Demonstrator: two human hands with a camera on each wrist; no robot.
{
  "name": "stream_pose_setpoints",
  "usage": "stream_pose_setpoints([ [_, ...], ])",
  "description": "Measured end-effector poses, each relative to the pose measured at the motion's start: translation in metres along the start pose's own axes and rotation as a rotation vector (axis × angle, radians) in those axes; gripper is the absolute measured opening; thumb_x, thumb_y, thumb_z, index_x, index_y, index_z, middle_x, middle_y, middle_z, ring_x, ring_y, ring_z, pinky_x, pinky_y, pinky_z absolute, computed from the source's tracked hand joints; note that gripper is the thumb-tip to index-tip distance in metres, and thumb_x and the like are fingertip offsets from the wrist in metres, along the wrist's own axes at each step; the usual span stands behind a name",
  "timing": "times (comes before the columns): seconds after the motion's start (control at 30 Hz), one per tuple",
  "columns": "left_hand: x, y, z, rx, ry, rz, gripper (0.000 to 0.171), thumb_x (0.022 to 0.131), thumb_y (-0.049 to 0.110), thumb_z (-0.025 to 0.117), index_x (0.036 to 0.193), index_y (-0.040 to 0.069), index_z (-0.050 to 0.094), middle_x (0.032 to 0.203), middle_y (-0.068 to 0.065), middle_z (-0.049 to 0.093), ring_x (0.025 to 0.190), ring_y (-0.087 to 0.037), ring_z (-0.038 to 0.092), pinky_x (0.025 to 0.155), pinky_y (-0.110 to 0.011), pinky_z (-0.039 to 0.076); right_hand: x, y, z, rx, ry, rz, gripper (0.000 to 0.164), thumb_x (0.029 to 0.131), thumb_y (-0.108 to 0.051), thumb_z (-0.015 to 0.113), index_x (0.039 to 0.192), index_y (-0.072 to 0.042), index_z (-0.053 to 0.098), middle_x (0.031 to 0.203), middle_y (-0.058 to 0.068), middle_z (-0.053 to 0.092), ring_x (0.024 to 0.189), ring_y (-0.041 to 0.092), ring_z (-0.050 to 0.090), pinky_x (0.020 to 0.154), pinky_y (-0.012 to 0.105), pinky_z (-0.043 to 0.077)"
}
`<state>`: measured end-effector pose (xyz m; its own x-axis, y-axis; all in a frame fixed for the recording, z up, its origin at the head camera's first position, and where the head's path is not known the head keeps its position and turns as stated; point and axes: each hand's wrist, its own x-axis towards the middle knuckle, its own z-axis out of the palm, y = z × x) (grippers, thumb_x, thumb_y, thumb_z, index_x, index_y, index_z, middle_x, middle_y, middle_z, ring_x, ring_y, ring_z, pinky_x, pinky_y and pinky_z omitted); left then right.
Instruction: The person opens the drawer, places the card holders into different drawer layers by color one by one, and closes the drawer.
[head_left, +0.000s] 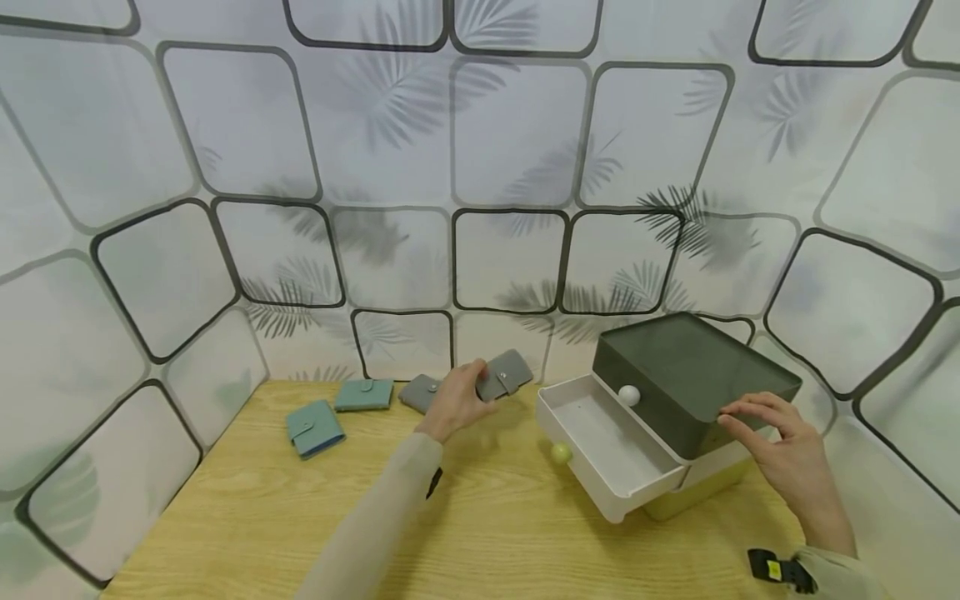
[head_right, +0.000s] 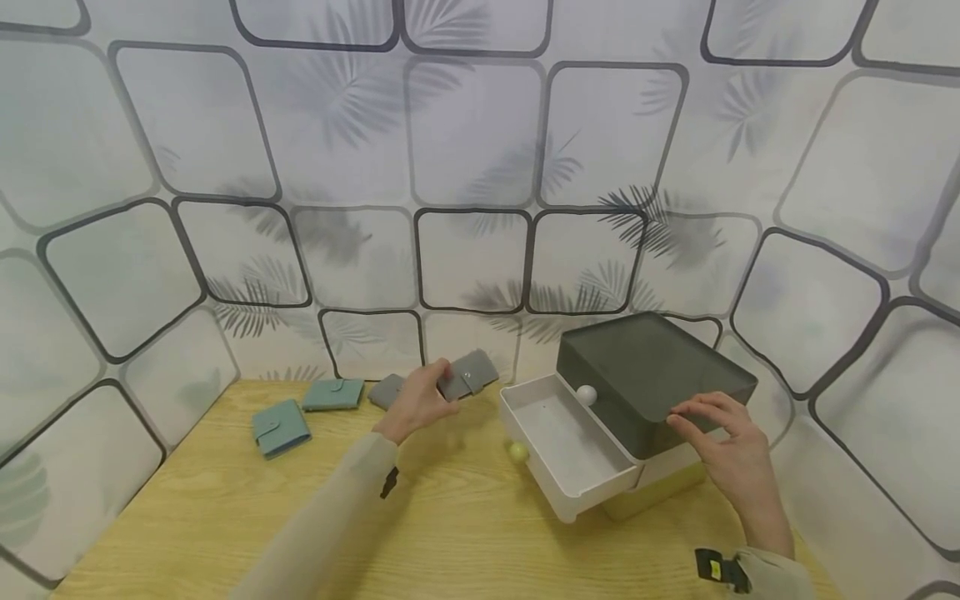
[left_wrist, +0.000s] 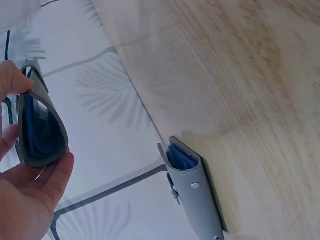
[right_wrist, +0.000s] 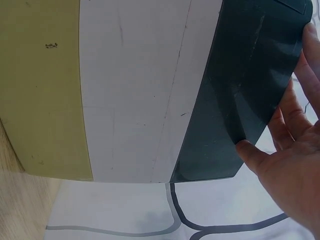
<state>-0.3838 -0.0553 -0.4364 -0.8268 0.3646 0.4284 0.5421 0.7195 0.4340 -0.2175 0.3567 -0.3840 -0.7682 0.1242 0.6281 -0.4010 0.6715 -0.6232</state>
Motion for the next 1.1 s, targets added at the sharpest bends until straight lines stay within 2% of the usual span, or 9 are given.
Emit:
stream_pose_setpoints([
  [0.17, 0.003, 0.009, -0.003, -0.030, 0.072, 0.044, 0.036, 0.077, 0.021, 0.075, 0.106, 0.015, 0.053, 0.092, -0.002, 0.063, 0.073, -0.014, 0.053, 0.065, -0.029, 0.046, 0.000, -0.003, -0.001, 0.000, -0.004, -0.001, 0.014, 0.086, -0.002, 0.073, 0.100, 0.000, 0.072, 0.105, -0.024, 0.055, 0.107, -0.009, 0.044, 0.087, 0.004, 0.029],
  [0.3, 0.004, 0.018, -0.004, -0.048, 0.100, 0.065, 0.039, 0.078, 0.022, 0.075, 0.110, 0.013, 0.053, 0.098, -0.005, 0.063, 0.079, -0.015, 0.055, 0.069, -0.031, 0.048, 0.000, -0.004, -0.001, 0.009, 0.005, -0.014, 0.014, 0.086, -0.002, 0.073, 0.099, -0.001, 0.072, 0.105, -0.021, 0.056, 0.105, -0.007, 0.045, 0.087, 0.004, 0.030],
  [0.47, 0.004, 0.030, -0.006, -0.070, 0.088, 0.051, 0.044, 0.078, 0.023, 0.074, 0.114, 0.013, 0.051, 0.101, -0.006, 0.062, 0.086, -0.019, 0.057, 0.072, -0.034, 0.049, 0.000, -0.005, -0.001, 0.011, 0.002, -0.014, 0.013, 0.086, -0.002, 0.073, 0.099, 0.000, 0.072, 0.104, -0.022, 0.056, 0.105, -0.007, 0.045, 0.087, 0.004, 0.030],
  [0.63, 0.005, 0.039, -0.007, -0.038, 0.109, 0.068, 0.044, 0.077, 0.025, 0.074, 0.114, 0.014, 0.052, 0.098, -0.005, 0.063, 0.084, -0.018, 0.057, 0.070, -0.032, 0.049, 0.000, -0.006, -0.001, 0.005, -0.003, 0.005, 0.014, 0.086, -0.004, 0.073, 0.100, 0.000, 0.073, 0.105, -0.024, 0.055, 0.106, -0.008, 0.044, 0.087, 0.004, 0.030],
  [0.77, 0.004, 0.047, -0.007, -0.057, 0.100, 0.114, 0.043, 0.078, 0.025, 0.073, 0.114, 0.013, 0.052, 0.102, -0.007, 0.064, 0.084, -0.019, 0.058, 0.069, -0.032, 0.049, 0.000, -0.005, -0.001, 0.009, 0.001, 0.002, 0.014, 0.086, -0.003, 0.073, 0.100, 0.000, 0.072, 0.105, -0.025, 0.055, 0.105, -0.008, 0.045, 0.087, 0.004, 0.030],
  [0.97, 0.003, 0.056, -0.004, -0.085, 0.058, 0.187, 0.043, 0.081, 0.025, 0.073, 0.116, 0.013, 0.051, 0.106, -0.007, 0.064, 0.097, -0.022, 0.061, 0.080, -0.035, 0.052, 0.000, -0.004, -0.001, 0.002, -0.010, 0.011, 0.015, 0.086, -0.004, 0.073, 0.101, 0.000, 0.073, 0.106, -0.026, 0.055, 0.105, -0.010, 0.044, 0.086, 0.003, 0.029],
  [1.1, 0.003, 0.060, -0.004, -0.080, 0.038, 0.232, 0.042, 0.081, 0.024, 0.073, 0.115, 0.014, 0.052, 0.105, -0.004, 0.063, 0.097, -0.020, 0.061, 0.082, -0.035, 0.051, 0.000, -0.005, -0.001, -0.010, -0.019, 0.032, 0.017, 0.088, -0.008, 0.073, 0.103, -0.001, 0.073, 0.108, -0.026, 0.054, 0.107, -0.011, 0.043, 0.085, 0.003, 0.028],
])
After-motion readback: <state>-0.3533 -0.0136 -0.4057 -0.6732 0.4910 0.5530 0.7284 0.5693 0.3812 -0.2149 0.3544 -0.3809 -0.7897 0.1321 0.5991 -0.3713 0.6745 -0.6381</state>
